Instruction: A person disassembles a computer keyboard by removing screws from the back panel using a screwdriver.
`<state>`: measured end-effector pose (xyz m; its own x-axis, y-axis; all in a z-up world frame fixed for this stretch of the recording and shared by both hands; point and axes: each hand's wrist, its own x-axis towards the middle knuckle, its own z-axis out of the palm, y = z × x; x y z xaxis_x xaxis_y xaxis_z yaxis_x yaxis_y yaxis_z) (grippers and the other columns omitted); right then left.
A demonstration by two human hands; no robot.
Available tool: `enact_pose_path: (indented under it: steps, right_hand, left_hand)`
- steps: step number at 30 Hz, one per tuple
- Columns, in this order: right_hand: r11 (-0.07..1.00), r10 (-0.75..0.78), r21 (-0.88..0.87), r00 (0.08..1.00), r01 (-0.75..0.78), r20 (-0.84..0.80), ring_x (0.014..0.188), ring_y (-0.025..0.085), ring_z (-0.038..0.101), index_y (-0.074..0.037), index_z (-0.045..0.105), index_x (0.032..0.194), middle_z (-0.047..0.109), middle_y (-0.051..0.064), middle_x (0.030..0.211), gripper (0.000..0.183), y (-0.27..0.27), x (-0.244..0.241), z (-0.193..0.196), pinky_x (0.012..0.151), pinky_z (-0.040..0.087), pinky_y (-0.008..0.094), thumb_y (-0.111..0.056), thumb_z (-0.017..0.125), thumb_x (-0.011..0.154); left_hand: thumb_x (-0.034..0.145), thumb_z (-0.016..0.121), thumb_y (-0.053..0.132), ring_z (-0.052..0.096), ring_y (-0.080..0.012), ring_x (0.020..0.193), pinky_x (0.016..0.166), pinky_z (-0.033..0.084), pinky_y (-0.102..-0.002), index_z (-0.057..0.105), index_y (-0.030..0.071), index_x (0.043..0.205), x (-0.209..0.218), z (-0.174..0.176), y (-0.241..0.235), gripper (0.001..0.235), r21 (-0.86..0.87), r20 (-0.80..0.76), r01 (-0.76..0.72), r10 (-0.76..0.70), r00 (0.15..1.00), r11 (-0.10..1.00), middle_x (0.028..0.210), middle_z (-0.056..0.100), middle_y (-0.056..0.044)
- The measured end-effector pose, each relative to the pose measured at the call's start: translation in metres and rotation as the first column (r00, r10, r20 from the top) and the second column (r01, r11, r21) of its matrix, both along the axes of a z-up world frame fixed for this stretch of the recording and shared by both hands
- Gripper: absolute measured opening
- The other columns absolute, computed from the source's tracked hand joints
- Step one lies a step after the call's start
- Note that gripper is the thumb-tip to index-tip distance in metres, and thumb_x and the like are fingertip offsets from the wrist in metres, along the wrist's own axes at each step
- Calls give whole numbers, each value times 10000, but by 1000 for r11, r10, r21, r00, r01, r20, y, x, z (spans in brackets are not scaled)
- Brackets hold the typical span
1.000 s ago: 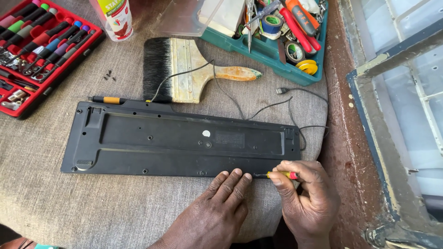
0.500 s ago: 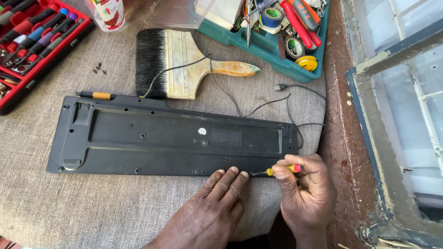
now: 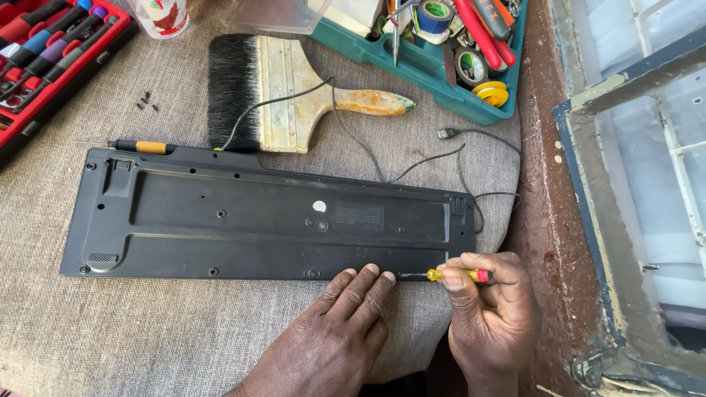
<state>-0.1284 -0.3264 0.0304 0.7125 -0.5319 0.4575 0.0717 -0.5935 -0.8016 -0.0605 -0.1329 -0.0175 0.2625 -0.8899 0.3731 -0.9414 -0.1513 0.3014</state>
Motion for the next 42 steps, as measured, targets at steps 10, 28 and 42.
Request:
enact_pose_path:
  steps: [10, 28, 42]
  right_hand:
    - [950, 73, -298, 993, -96, -88, 886, 177, 789, -71, 642, 1112, 744, 103, 1009, 214, 1, 4, 19, 818, 663, 257, -140, 771, 956]
    - [879, 285, -325, 931, -348, -227, 1113, 210, 843, -61, 602, 1369, 825, 108, 1179, 363, 8, -9, 28, 1022, 674, 301, -72, 675, 1013]
    - [872, 102, -466, 987, -150, -126, 970, 183, 807, -155, 652, 1354, 696, 110, 1175, 362, -9, -13, 15, 865, 697, 261, -133, 757, 1009]
  left_hand:
    - [976, 508, 182, 417, -494, 1526, 1258, 315, -580, 735, 7, 1139, 0, -1, 0, 330, -29, -49, 10, -11, 999, 1000, 1616, 490, -313]
    - [970, 510, 190, 435, -475, 1516, 1277, 293, -564, 729, -2, 1208, -2, -2, -1, 376, -56, -56, -17, 14, 998, 998, 1602, 515, -289]
    - [928, 503, 181, 435, -477, 1516, 1286, 287, -552, 714, -15, 1219, 3, 5, 2, 409, -56, -63, -4, 0, 998, 998, 1604, 506, -298]
